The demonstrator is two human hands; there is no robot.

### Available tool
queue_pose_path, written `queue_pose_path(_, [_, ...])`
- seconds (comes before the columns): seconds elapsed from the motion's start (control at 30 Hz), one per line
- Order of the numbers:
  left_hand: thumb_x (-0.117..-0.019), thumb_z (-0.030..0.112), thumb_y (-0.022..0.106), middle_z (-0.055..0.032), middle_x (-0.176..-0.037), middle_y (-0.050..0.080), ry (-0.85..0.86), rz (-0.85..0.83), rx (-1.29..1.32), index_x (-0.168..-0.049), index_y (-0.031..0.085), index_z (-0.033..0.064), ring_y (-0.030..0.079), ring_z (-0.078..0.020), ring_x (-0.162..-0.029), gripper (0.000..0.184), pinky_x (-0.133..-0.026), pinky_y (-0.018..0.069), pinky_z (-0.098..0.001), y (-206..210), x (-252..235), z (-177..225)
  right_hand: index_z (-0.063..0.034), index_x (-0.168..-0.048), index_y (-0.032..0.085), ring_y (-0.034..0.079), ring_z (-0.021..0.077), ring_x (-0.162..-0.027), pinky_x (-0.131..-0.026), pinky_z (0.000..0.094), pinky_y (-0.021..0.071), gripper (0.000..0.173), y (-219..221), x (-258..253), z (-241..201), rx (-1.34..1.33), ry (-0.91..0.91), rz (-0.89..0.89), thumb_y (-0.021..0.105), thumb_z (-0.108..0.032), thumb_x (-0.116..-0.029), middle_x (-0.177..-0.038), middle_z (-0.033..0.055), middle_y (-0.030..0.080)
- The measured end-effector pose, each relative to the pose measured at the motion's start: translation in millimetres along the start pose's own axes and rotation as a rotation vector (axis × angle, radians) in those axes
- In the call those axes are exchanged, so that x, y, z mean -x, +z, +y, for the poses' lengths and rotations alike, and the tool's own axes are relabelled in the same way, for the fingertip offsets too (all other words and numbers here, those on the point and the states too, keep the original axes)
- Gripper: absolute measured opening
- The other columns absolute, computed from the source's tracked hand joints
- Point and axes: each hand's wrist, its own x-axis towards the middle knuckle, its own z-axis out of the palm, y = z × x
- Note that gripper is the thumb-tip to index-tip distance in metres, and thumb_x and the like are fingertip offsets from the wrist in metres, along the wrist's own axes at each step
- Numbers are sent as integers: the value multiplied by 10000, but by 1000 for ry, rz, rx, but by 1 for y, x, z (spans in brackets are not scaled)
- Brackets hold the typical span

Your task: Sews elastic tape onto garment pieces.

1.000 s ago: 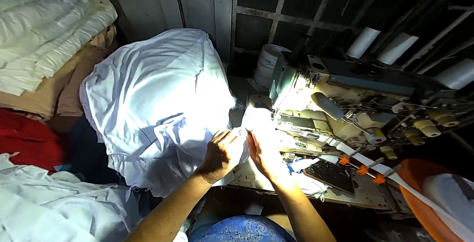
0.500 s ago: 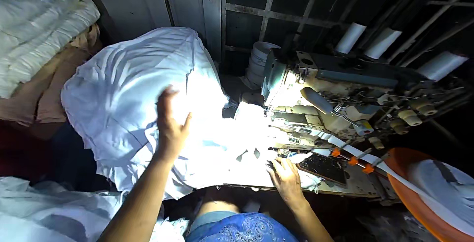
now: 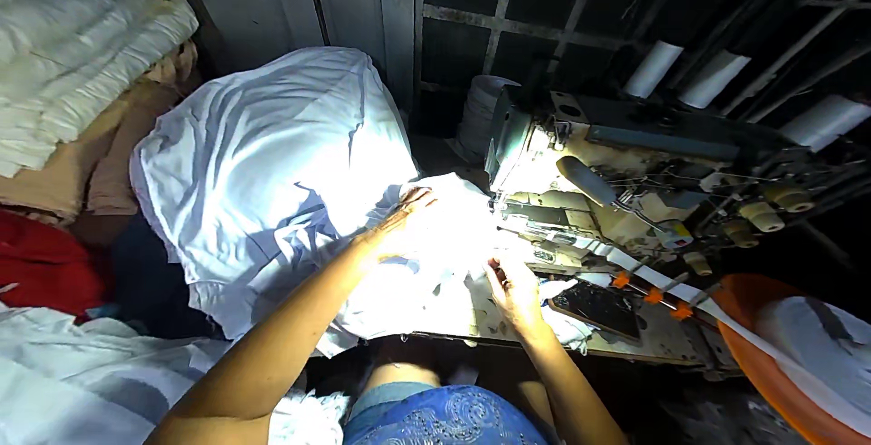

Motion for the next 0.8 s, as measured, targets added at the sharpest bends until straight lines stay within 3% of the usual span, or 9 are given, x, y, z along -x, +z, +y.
queue_pose_path(0.1, [-951,223,595,-223,-1318,620,105,144,-72,-1208,682,-30,542,-380,-1303,371,-1136,375,-527,-6,13,6,43,-941,733,632,118,-652,-625,235,546,172,-18,6,-11,-165,-5,-40,652,-105,-909,-858,128,704])
queue_pose_path(0.17, [-873,244,629,-227,-1142,680,153,205,-84,-1017,710,-41,622,-397,-1164,329,-1049,446,-526,-14,30,24,26,-928,729,619,71,-670,-636,169,525,166,-31,9,-19,-252,-113,-70,662,-126,-921,-898,117,711])
queue_pose_path(0.27, [-797,232,688,-270,-1047,705,124,36,14,-1020,709,-80,669,-452,-1050,384,-963,488,-553,-20,58,57,15,-980,708,664,102,-688,-644,186,552,151,-53,17,-38,-305,-231,-251,631,-114,-959,-911,117,725])
queue_pose_path(0.37, [-853,306,655,-175,-847,704,284,-36,-37,-1064,704,-11,709,-342,-780,384,-705,564,-510,-2,63,74,-25,-975,687,676,138,-725,-691,231,560,127,-72,24,-55,-328,-231,-413,603,-120,-990,-842,87,713])
queue_pose_path(0.5, [-904,191,598,-60,-643,600,432,-65,139,-881,701,63,591,-183,-551,167,-503,476,-341,1,60,91,-13,-1053,718,683,148,-665,-643,268,575,218,-80,33,-49,-183,-193,-358,632,-198,-979,-840,81,737])
queue_pose_path(0.57, [-922,237,586,-50,-642,592,501,-4,233,-941,702,60,561,-137,-546,212,-511,446,-271,-3,58,103,-19,-1097,738,709,152,-694,-653,297,593,267,-82,38,-44,-163,-168,-387,648,-237,-972,-879,71,759])
queue_pose_path(0.63, [-954,384,596,-70,-742,672,513,109,269,-1030,707,61,641,-134,-655,351,-605,515,-273,10,59,116,-40,-990,740,681,129,-702,-665,270,571,218,-85,42,-42,-257,-179,-434,662,-243,-973,-852,68,737])
queue_pose_path(0.73, [-975,634,532,-60,-903,724,494,342,107,-1116,690,102,684,-148,-854,572,-790,542,-292,59,63,115,4,-931,703,661,30,-788,-754,166,551,162,-87,39,-33,-695,-120,-463,674,-147,-982,-862,59,715])
queue_pose_path(0.8, [-947,487,535,-101,-828,695,353,537,-192,-894,701,136,678,-276,-845,392,-808,523,-411,92,61,91,-103,-944,715,654,-52,-865,-792,136,548,71,-86,38,-23,-956,-27,-379,675,-152,-976,-915,-65,719])
